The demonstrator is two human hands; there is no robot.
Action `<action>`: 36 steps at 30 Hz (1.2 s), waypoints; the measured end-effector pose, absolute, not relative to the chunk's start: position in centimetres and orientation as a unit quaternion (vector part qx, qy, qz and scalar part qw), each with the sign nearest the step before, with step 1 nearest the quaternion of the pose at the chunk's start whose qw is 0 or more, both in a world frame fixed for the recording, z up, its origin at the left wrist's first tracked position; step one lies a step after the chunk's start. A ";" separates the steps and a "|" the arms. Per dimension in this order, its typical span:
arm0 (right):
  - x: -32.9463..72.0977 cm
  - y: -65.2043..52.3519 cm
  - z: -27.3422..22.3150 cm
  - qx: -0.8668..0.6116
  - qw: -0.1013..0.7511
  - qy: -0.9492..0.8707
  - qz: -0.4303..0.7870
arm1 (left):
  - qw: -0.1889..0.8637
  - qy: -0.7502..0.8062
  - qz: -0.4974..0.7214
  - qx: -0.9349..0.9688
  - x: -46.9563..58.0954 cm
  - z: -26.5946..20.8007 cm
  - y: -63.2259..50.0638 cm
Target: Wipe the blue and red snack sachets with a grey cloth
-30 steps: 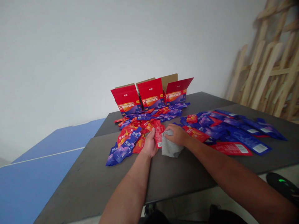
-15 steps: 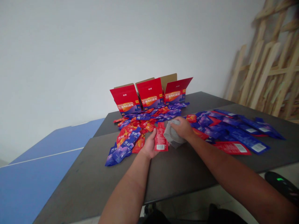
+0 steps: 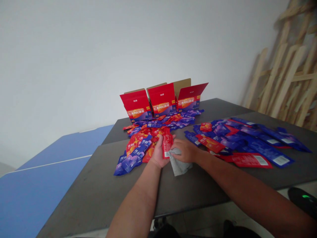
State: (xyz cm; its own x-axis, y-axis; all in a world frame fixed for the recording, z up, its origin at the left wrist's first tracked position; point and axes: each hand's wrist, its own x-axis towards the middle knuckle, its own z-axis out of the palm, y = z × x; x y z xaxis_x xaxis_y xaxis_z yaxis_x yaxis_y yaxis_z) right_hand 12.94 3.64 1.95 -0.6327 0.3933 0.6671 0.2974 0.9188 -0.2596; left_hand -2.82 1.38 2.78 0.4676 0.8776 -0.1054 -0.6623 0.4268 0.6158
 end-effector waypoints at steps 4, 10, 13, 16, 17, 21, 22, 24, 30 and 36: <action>13.1 4.0 1.9 -0.242 0.410 -0.879 0.031 | 0.831 0.211 0.445 0.257 -2.4 2.6 1.3; 13.7 4.5 2.5 -0.318 0.456 -0.831 -0.012 | 0.836 0.234 0.421 0.261 -1.8 2.5 0.8; 14.0 4.9 2.7 -0.346 0.480 -0.805 -0.021 | 0.831 0.251 0.421 0.263 -1.6 2.5 0.7; 14.2 5.3 2.8 -0.377 0.506 -0.775 -0.024 | 0.826 0.264 0.420 0.269 -1.6 2.4 0.7; 14.3 5.4 2.9 -0.386 0.515 -0.765 -0.024 | 0.824 0.267 0.419 0.273 -1.7 2.3 0.8; 14.7 5.9 3.3 -0.413 0.544 -0.730 -0.023 | 0.818 0.280 0.408 0.294 -2.2 1.9 1.0; 14.9 6.1 3.4 -0.421 0.550 -0.721 -0.021 | 0.819 0.279 0.404 0.296 -2.3 1.9 1.0; 15.1 6.3 3.6 -0.431 0.565 -0.703 -0.018 | 0.824 0.266 0.407 0.290 -2.4 1.9 1.1; 15.4 5.3 4.1 -0.336 0.585 -0.737 -0.039 | 0.824 0.210 0.467 0.243 -2.5 2.6 1.1; 13.3 2.6 3.5 -0.158 0.450 -0.877 -0.055 | 0.805 0.171 0.511 0.248 -2.9 2.6 1.4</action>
State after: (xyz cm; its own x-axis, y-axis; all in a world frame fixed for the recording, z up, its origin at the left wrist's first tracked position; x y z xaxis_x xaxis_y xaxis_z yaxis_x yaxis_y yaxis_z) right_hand 13.34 2.59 3.48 -0.5460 0.2270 0.8065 0.3261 0.9443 -0.0451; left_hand -2.88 1.41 2.62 0.4200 0.9073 -0.0223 -0.7380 0.3557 0.5734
